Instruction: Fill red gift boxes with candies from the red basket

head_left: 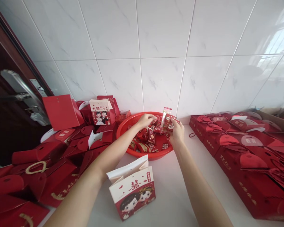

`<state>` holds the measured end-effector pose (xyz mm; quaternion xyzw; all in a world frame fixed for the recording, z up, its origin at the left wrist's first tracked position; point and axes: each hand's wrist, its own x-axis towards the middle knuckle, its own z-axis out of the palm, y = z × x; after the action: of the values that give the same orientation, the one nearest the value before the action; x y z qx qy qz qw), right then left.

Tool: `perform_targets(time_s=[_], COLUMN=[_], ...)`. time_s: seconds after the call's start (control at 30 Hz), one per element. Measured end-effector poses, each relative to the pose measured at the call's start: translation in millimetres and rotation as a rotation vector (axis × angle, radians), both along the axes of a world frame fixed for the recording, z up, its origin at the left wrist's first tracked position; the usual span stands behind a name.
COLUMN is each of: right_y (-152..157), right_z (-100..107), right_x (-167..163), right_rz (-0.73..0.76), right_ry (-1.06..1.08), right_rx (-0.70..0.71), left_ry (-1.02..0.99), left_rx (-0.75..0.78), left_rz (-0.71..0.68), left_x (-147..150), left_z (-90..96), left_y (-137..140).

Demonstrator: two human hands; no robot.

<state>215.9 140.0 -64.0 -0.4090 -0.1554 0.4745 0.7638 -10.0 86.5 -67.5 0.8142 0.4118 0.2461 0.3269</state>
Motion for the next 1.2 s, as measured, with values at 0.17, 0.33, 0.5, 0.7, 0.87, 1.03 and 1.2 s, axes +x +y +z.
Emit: perform_targets(time_s=[0.17, 0.33, 0.5, 0.7, 0.87, 1.03, 1.2], right_y=[-1, -7, -6, -4, -3, 1, 0], right_z=[2, 10, 10, 6, 4, 1, 1], right_x=[0, 0, 3, 7, 6, 6, 5], right_rz=[-0.033, -0.087, -0.174, -0.211, -0.215, -0.195, -0.173], right_ry=[0.025, 0.064, 0.156, 0.209, 0.192, 0.150, 0.122], right_rx=[0.003, -0.003, 0.053, 0.077, 0.078, 0.076, 0.085], left_ry=[0.264, 0.399, 0.471, 0.500, 0.653, 0.543, 0.464], left_rx=[0.181, 0.269, 0.252, 0.237, 0.269, 0.163, 0.332], left_rz=[0.069, 0.006, -0.181, -0.490, -0.537, -0.251, -0.116], left_x=[-7, -8, 68, 125, 121, 103, 99], left_z=[-11.0, -31.1, -0.2, -12.8, -26.6, -11.1, -1.6], left_y=[-2, 29, 101, 115, 119, 135, 134])
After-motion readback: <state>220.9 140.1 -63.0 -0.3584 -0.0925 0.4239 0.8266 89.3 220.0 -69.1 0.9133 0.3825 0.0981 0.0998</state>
